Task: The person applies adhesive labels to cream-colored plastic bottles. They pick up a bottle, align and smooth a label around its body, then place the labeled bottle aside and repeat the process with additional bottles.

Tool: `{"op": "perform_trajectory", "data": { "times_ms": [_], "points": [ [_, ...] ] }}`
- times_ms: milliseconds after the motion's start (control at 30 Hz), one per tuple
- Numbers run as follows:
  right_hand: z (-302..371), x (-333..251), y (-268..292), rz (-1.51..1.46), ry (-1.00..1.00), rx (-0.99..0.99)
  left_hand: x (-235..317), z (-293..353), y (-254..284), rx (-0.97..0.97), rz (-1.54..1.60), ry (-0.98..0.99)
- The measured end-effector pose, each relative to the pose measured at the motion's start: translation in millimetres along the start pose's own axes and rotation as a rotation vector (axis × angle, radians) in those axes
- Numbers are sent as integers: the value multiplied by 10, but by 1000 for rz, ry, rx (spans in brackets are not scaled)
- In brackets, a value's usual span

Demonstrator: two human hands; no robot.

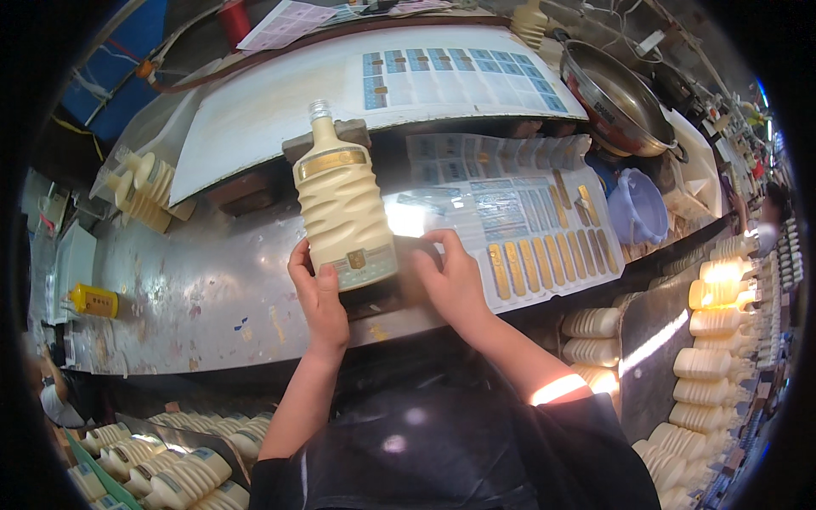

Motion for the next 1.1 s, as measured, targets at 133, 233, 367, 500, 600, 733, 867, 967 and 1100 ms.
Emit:
{"op": "perform_trajectory", "data": {
  "times_ms": [133,233,367,500,600,733,867,967,1100],
  "points": [
    [73,-253,32,-93,0,12,-58,-3,53,23,12,16],
    [183,-345,-74,-40,104,-82,-22,7,49,25,67,40],
    [52,-44,21,31,20,-51,-89,63,157,-64,51,-16],
    [37,-110,97,-136,32,-34,-84,48,230,-85,-202,-143],
    [118,-401,93,-20,173,-64,57,79,175,-47,-367,-228],
    [162,-696,98,176,283,-85,233,57,11,23,-497,-381],
    [248,-792,-66,245,366,-151,230,41,-67,60,-549,-385],
    [246,-788,-53,316,341,-132,213,42,-38,53,-543,-386],
    [135,-772,133,405,300,-27,246,52,8,36,-503,-320]
  ]
}}
Point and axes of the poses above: each hand's wrist, its own z-axis away from the middle knuckle, its own y-axis out of the back of the hand, x = y × z, the point moved 1 cm from there along -z, towards the middle knuckle, and after that the axes turned 3 degrees about -z, right-handed, at the moved point
